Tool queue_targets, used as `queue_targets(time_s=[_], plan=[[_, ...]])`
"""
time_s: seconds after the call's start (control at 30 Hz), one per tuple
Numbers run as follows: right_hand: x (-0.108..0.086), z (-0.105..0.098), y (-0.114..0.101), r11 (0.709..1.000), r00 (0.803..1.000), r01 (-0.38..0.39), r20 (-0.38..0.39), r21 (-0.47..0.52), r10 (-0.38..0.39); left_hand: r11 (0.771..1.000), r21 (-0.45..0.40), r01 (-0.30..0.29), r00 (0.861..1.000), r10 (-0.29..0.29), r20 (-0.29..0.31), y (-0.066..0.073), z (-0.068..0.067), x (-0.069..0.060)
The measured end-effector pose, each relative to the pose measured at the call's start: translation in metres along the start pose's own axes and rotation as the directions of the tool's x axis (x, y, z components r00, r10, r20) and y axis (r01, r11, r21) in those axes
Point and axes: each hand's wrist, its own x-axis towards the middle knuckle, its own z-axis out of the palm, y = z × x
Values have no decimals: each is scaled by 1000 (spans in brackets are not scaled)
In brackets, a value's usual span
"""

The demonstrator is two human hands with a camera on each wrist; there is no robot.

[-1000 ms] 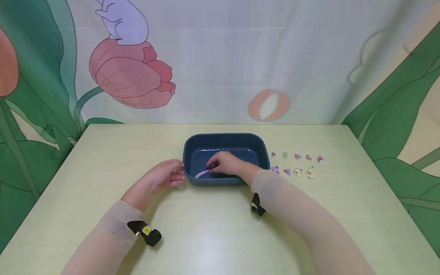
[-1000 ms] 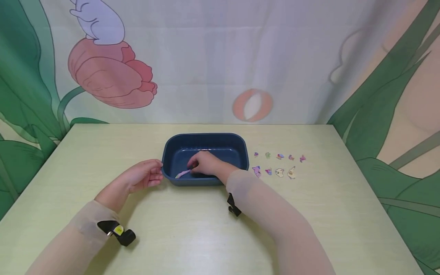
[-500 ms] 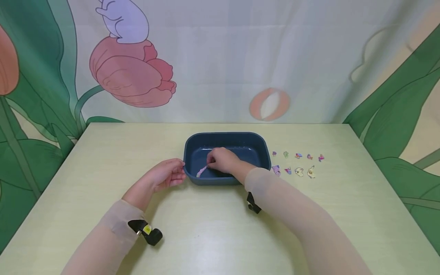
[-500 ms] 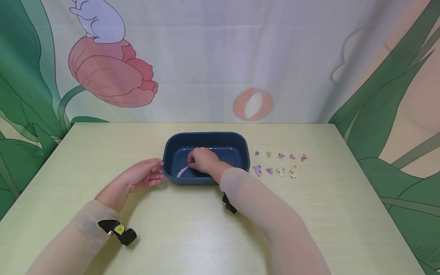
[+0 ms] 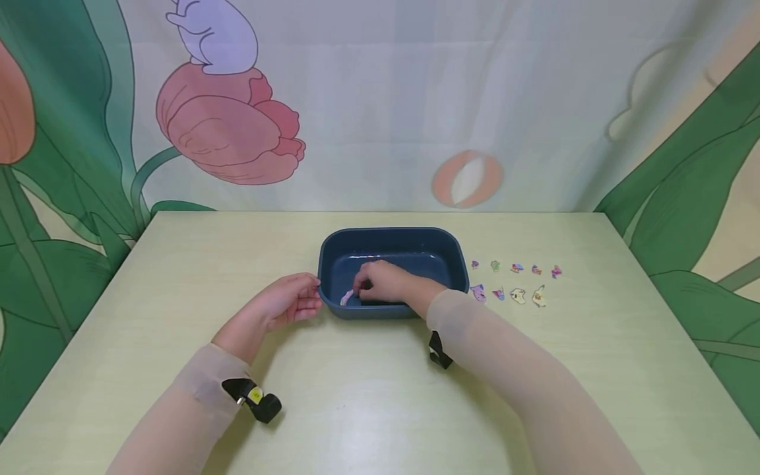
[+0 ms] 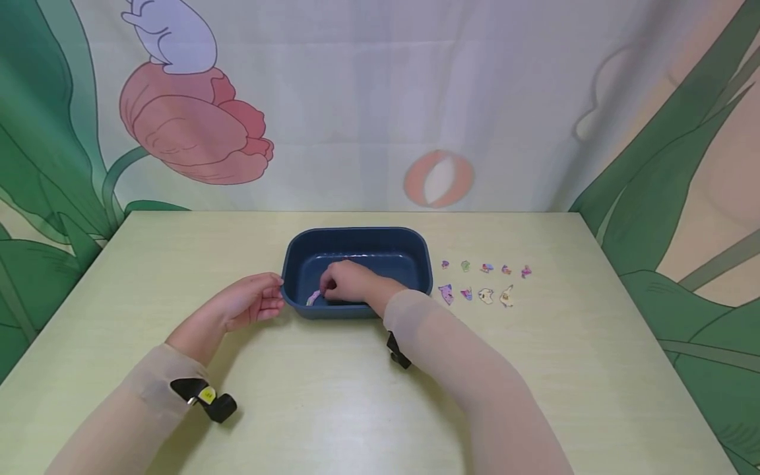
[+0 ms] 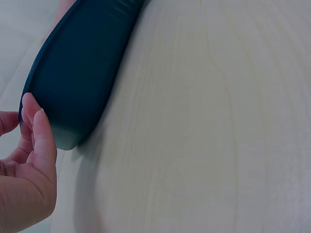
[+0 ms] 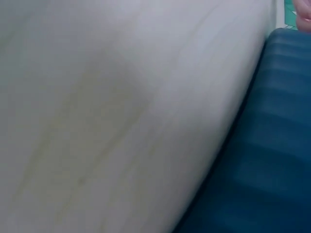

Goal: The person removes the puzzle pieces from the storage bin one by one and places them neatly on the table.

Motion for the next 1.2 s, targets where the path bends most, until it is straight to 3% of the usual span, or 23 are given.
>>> queue_targets(time_s=[0.1,0.37,0.57,0.9,1.2], plan=[[0,0,0,1000,999,-8,36,2,7,1000,0,1,1000,-1,-1,0,0,0],[1,2,-3,996,999,-26,41,-84,29,1000,-1,1,1000,-1,-3,0,0,0],[2,3,-5,980,996,11,92,-199,8,1000,-5,-1,1000,1,-2,0,0,1],[0,1,-9,957,985,83,167,-278,-37,1000,-6,2,1000,-2,-4,1,1,0],[3,2,-8,985,992,9,122,-173,13,1000,3,4,1000,-4,4,2,1,-1]])
